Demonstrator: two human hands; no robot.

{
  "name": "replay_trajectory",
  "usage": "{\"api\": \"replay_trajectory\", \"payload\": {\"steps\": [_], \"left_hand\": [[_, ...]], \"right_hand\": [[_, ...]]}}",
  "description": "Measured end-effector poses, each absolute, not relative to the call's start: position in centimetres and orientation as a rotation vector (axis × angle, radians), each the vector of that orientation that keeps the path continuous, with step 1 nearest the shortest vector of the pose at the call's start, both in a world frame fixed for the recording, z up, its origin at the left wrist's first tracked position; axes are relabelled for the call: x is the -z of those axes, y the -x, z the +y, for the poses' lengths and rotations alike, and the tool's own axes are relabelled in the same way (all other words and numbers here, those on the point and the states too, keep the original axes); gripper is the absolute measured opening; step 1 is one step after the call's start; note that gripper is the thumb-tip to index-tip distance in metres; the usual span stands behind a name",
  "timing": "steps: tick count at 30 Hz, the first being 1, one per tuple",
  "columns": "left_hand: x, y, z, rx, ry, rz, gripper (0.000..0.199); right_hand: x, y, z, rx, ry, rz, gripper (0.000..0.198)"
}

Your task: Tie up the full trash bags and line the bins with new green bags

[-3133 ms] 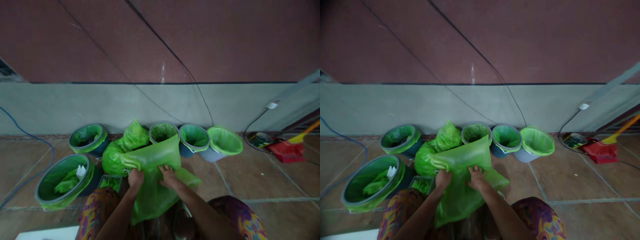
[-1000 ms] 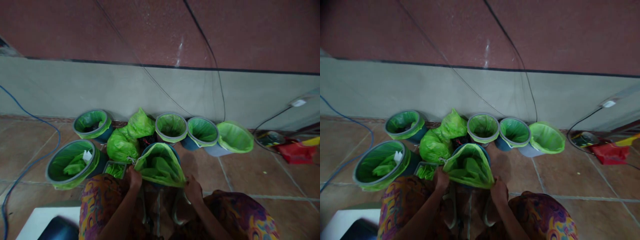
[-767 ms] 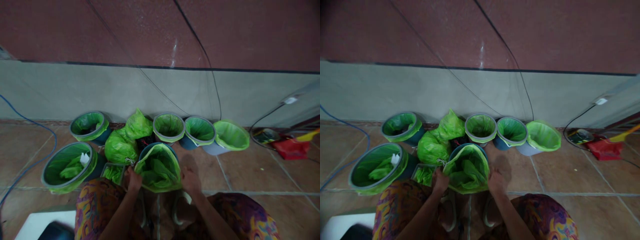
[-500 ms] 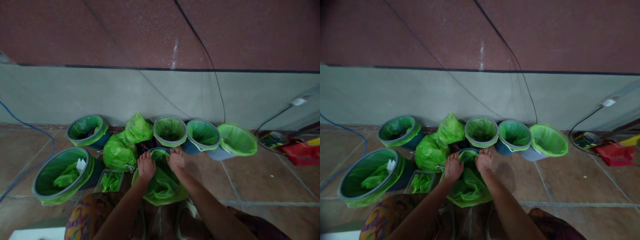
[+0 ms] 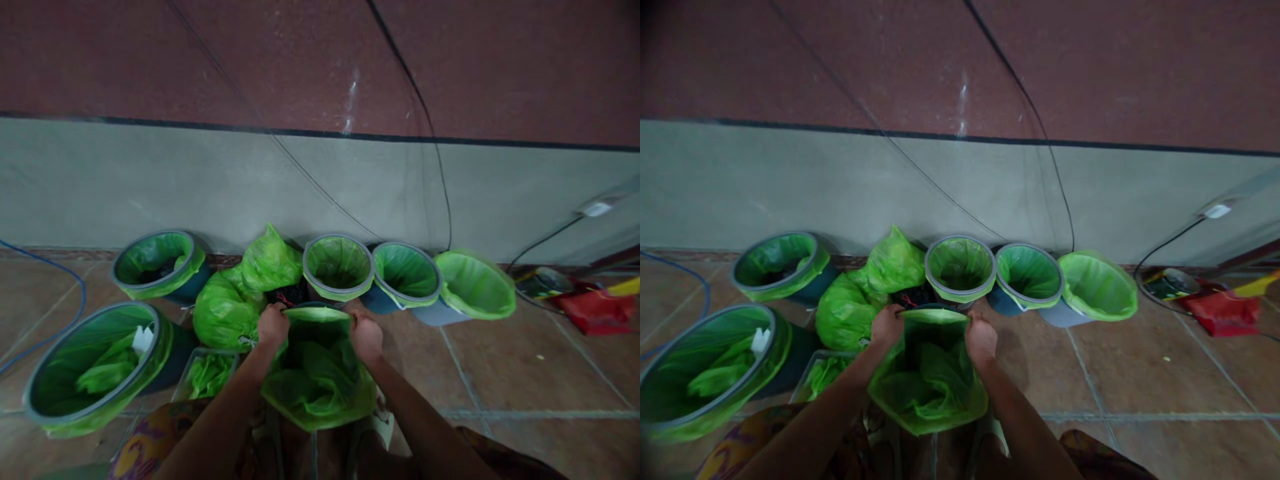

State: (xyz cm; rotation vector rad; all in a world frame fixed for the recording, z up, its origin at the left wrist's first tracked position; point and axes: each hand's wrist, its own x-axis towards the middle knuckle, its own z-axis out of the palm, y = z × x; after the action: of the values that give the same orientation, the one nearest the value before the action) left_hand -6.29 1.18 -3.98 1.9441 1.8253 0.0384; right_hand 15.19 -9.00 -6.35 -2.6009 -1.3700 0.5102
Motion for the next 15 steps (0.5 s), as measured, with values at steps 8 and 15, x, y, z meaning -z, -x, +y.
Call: {"api": "replay_trajectory", "payload": {"steps": [8,15], "left_hand": [[4.4,5.7,2.7,-0.093,-1.793,1.691,0.029],[4.7,5.7,3.4,-0.17,-1.763,1.583,0.023]], "right_hand": [[6.9,-16.9,-6.6,-0.931,2.23,-1.192,0.038],[8.2,-16.2,-4.8,-0.848,2.224,-1.174,0.027]]}}
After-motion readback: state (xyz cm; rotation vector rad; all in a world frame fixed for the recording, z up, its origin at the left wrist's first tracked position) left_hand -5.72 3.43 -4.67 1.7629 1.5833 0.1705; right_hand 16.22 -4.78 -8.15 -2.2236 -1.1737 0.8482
